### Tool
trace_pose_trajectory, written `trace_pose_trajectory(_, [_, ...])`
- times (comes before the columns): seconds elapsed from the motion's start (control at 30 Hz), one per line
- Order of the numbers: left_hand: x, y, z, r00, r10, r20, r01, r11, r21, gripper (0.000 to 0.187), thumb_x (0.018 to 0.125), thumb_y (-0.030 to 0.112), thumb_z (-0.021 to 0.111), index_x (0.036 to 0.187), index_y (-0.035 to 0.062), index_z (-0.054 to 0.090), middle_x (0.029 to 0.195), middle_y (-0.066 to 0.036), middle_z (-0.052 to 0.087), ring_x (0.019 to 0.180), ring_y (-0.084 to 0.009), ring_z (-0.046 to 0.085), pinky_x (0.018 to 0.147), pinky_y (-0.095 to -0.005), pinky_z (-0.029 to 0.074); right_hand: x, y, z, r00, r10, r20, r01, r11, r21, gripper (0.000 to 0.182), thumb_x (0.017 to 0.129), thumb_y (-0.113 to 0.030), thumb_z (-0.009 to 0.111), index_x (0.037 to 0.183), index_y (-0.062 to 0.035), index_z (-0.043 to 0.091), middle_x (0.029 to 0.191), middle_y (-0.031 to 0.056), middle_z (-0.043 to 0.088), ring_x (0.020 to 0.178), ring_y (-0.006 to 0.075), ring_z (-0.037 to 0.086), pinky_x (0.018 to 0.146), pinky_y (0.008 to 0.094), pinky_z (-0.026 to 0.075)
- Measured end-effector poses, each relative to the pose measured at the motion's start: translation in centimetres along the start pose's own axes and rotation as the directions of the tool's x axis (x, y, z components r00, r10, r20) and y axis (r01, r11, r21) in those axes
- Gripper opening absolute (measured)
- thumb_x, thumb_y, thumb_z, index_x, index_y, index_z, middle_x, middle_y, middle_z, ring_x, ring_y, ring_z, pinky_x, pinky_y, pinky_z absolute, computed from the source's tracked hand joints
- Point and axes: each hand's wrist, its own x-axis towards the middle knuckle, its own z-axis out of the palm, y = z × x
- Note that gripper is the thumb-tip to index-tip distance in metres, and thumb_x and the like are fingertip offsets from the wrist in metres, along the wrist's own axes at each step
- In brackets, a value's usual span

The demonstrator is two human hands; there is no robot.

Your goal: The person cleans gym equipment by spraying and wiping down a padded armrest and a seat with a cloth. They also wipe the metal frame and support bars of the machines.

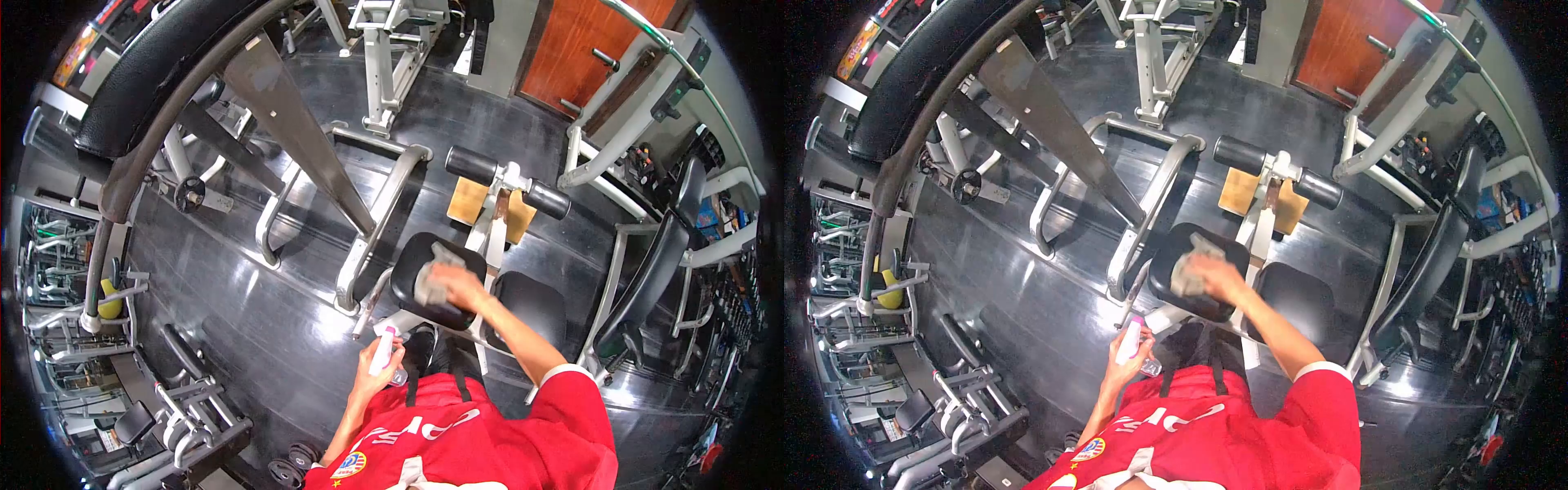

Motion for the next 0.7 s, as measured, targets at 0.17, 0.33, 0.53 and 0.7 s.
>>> trace_pose_trajectory(0.17, [-0.4, 0.5, 0.2, 1.000, 0.028, -0.009, -0.028, 1.000, -0.011, 0.018, 0.084, 0.006, 0.062, 0.099, -0.0016, 0.057, 0.075, -0.006, 0.062, 0.057, -0.0103, 0.060, 0.051, -0.0246, 0.048, 3.9, 1.4, 1.2, 0.877, 0.434, -0.208, -0.429, 0.901, 0.068, 0.023, 0.076, -0.008, 0.057, 0.099, -0.0058, 0.059, 0.098, 0.0172, 0.062, 0.097, 0.0350, 0.057, 0.079, 0.0438, 0.047])
trace_pose_trajectory(0.33, [-0.3, 0.2, 0.7, 0.999, 0.010, -0.035, -0.012, 0.997, -0.076, 0.017, 0.084, 0.006, 0.062, 0.099, -0.0018, 0.058, 0.077, -0.006, 0.062, 0.057, -0.0100, 0.059, 0.052, -0.0246, 0.049, 4.1, -4.3, 3.7, 0.979, -0.196, -0.051, 0.199, 0.978, 0.059, 0.045, 0.068, -0.002, 0.054, 0.111, -0.0122, 0.057, 0.108, 0.0093, 0.061, 0.108, 0.0308, 0.054, 0.092, 0.0395, 0.044])
trace_pose_trajectory(0.53, [-0.7, 0.6, 0.7, 1.000, 0.024, -0.015, -0.024, 0.999, -0.023, 0.019, 0.083, 0.007, 0.063, 0.099, -0.0015, 0.058, 0.075, -0.007, 0.062, 0.057, -0.0105, 0.060, 0.052, -0.0248, 0.048, 7.6, 2.5, 3.4, 0.871, 0.464, -0.160, -0.472, 0.882, -0.016, 0.020, 0.079, -0.013, 0.056, 0.098, -0.0069, 0.056, 0.099, 0.0153, 0.062, 0.093, 0.0341, 0.059, 0.075, 0.0438, 0.049])
trace_pose_trajectory(0.7, [-1.4, 0.3, 0.3, 0.999, -0.004, -0.033, 0.003, 1.000, -0.016, 0.020, 0.083, 0.007, 0.063, 0.100, -0.0017, 0.058, 0.076, -0.007, 0.062, 0.056, -0.0110, 0.060, 0.052, -0.0248, 0.049, 8.9, 2.2, 5.4, 0.878, 0.437, -0.196, -0.453, 0.891, -0.040, 0.023, 0.071, -0.007, 0.059, 0.094, -0.0070, 0.058, 0.092, 0.0161, 0.063, 0.089, 0.0350, 0.061, 0.075, 0.0439, 0.049])
